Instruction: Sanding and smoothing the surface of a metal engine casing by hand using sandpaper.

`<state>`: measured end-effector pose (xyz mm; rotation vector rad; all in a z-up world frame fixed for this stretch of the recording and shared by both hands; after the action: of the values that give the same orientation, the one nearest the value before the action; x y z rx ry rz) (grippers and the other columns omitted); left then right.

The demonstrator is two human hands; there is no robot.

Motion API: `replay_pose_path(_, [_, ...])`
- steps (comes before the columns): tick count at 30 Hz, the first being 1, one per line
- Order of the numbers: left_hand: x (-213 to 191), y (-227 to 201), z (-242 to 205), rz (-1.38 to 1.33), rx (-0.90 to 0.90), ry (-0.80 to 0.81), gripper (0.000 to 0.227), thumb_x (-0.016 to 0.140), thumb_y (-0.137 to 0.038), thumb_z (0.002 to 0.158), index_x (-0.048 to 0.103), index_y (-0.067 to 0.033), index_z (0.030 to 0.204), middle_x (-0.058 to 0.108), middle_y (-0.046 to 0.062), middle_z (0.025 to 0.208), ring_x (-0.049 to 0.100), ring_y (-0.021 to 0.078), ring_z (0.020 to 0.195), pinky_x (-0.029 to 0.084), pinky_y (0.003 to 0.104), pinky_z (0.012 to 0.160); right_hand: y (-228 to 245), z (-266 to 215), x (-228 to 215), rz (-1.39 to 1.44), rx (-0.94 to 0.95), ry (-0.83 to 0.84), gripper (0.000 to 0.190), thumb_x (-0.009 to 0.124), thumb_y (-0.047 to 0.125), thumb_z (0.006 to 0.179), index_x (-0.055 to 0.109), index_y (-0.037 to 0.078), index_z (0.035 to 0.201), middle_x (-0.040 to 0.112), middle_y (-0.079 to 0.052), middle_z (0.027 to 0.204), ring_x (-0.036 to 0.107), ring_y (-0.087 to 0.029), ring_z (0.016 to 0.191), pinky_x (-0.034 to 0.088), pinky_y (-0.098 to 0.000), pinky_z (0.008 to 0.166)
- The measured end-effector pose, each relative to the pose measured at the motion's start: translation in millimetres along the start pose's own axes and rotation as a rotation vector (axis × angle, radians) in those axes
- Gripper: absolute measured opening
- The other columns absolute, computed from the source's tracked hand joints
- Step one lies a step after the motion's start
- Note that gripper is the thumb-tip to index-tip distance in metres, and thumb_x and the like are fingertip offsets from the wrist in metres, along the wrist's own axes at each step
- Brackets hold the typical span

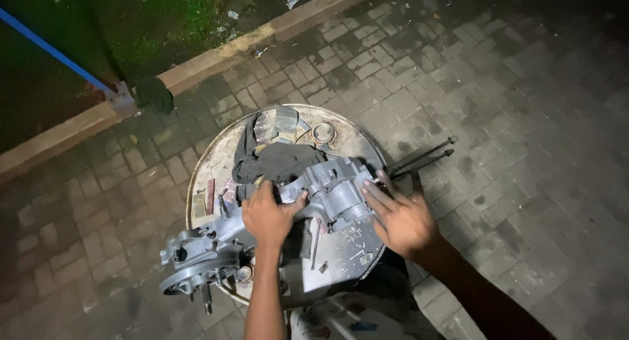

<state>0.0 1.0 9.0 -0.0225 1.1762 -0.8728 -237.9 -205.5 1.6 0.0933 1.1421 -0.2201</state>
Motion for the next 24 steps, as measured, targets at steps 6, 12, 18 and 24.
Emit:
replay_pose_path(6, [10,7,-4,0.043,0.006,-0.005,0.074,0.077,-0.079,0.060,0.066,-0.0118,0.088,0.067,0.011,0.072,0.070,0.0302,0.075,0.049,0.040,0.074,6,9,16,-0.070,0.036,0.294,0.054,0.056,0.039,0.088,0.059,0.029,0.141,0.052,0.015,0.153,0.051,-0.019,0.138,0.045,-0.0602,0.097])
replay_pose_path(12, [7,5,0,0.051,-0.007,0.000,0.074,0.078,-0.081,0.059,0.068,-0.0135,0.088,0.068,0.008,0.072,0.070,0.0274,0.073,0.049,0.037,0.073,19,12,-2,-0.139,0.090,0.264,0.055,0.053,0.033,0.089,0.056,0.031,0.144,0.051,0.015,0.155,0.056,-0.018,0.129,0.048,-0.0544,0.086])
replay_pose_path(18, [-5,-1,2,-0.009,0.030,0.018,0.073,0.080,-0.077,0.062,0.066,-0.0093,0.085,0.066,0.013,0.069,0.069,0.0323,0.072,0.048,0.039,0.070,18,48,-15,-0.206,0.143,0.280,0.057,0.051,0.028,0.089,0.054,0.032,0.146,0.049,0.016,0.156,0.061,-0.017,0.121,0.050,-0.0485,0.074])
replay_pose_path(24, [-1,1,3,-0.007,-0.019,0.020,0.075,0.083,-0.078,0.055,0.066,-0.0101,0.083,0.066,0.012,0.068,0.069,0.0322,0.070,0.049,0.040,0.069,31,42,-38,-0.292,0.180,0.247,0.061,0.048,0.022,0.090,0.051,0.033,0.149,0.048,0.016,0.158,0.066,-0.015,0.113,0.052,-0.0427,0.063])
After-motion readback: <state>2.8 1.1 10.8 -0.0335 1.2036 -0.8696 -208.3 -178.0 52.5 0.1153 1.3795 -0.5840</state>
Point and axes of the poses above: each hand's wrist, its own z-axis towards the middle knuckle, its own x-axis out of the palm, y = z × x, the point moved 1 cm from there along z, towards the middle knuckle
